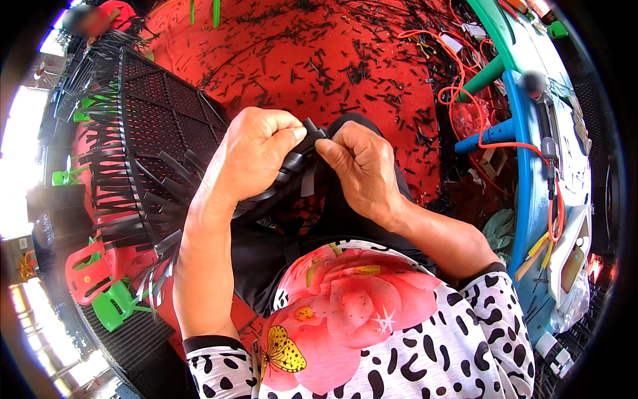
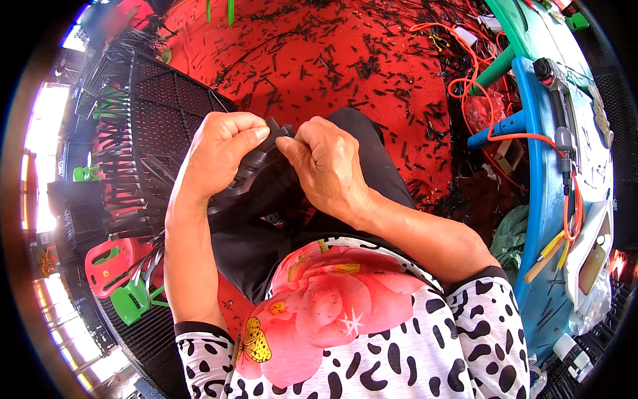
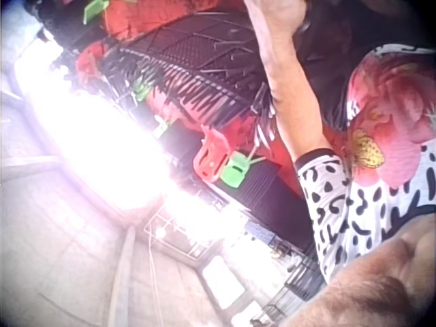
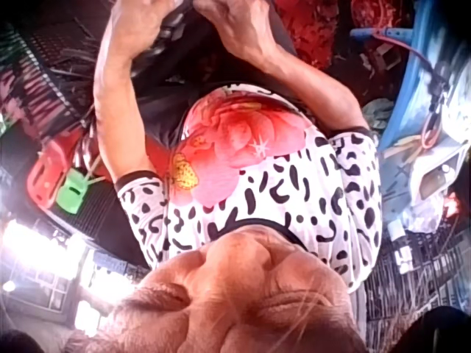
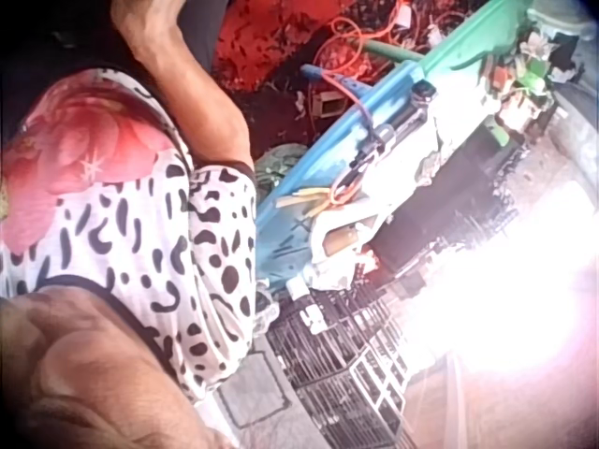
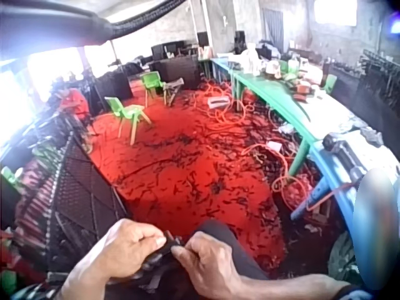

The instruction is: The person uses a power tool to cut plastic strips from a chair frame, then manually weaves the strips into the chair's grid structure. They use pliers to trim and adjust the woven strips, securing them into place.

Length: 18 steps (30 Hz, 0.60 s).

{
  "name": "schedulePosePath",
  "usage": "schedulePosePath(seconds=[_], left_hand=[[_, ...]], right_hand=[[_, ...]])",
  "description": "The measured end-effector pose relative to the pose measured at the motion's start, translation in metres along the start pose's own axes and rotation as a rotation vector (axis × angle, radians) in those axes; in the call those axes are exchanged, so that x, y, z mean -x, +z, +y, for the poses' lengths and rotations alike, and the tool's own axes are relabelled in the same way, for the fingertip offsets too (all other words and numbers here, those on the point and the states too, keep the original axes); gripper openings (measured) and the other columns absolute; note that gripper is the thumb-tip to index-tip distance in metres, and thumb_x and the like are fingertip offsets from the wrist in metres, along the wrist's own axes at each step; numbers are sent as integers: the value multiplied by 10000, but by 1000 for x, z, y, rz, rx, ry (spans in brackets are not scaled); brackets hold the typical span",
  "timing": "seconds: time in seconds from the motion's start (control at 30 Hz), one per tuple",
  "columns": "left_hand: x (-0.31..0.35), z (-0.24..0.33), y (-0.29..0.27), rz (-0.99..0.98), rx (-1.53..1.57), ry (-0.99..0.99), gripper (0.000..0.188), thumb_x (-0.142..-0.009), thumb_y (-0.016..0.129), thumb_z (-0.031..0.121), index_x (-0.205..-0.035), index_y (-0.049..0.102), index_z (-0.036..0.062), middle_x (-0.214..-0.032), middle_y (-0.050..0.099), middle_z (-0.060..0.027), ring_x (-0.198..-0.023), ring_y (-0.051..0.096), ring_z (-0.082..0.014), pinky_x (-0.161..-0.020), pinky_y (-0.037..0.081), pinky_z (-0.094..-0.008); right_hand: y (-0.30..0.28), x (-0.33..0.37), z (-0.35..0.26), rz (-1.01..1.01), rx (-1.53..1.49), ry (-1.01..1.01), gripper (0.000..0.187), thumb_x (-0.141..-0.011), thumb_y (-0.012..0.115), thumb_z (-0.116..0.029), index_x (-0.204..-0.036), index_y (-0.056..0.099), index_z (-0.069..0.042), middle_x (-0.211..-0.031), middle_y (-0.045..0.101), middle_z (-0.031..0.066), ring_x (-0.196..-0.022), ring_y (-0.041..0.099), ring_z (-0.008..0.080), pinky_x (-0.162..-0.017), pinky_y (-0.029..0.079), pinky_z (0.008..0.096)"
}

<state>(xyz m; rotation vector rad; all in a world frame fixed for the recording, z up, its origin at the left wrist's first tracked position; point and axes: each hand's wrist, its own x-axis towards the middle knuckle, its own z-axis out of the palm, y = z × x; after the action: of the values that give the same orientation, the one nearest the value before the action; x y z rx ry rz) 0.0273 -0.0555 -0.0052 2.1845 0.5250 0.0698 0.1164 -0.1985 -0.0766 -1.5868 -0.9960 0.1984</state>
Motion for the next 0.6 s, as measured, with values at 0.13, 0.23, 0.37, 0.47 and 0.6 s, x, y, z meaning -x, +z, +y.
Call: schedulePosePath(seconds=[0.13,0.23,0.37,0.47,0.6], left_hand=[[2,-8,-3,-61,135,-69,174,-830,579,119,-834,650,-40,-591,575,-64,-583,511,-65,-548,417,-284],[4,-7,-2,-75,242,-78,156,-820,596,89,-867,663,-44,-637,610,-33,-613,514,-46,-566,428,-253],[3,-11,-6,-114,246,-68,136,-825,593,36,-904,662,-52,-762,637,9,-691,554,-38,-641,458,-205],[3,-3,-7,-120,268,-147,143,-807,608,16,-919,662,-55,-775,638,4,-699,555,-44,-644,461,-207],[2,-2,-5,-107,279,-125,153,-798,617,7,-926,659,-64,-787,645,-20,-706,567,-59,-655,467,-210]], right_hand=[[-17,-16,-6,-197,33,142,288,-806,695,-196,-669,546,10,-643,513,143,-563,515,279,-524,409,372],[-25,-34,2,-122,-186,221,275,-822,666,-234,-715,603,12,-663,580,105,-611,555,166,-572,449,321],[-23,-52,-6,-406,-177,190,145,-796,654,-139,-784,645,5,-722,641,86,-667,597,138,-620,473,291],[-22,-61,-8,-455,-218,187,107,-773,654,-97,-798,644,6,-706,639,85,-659,602,145,-625,472,290],[-18,-65,0,-410,-294,175,83,-836,630,-71,-836,628,12,-763,607,14,-728,541,65,-669,445,226]])
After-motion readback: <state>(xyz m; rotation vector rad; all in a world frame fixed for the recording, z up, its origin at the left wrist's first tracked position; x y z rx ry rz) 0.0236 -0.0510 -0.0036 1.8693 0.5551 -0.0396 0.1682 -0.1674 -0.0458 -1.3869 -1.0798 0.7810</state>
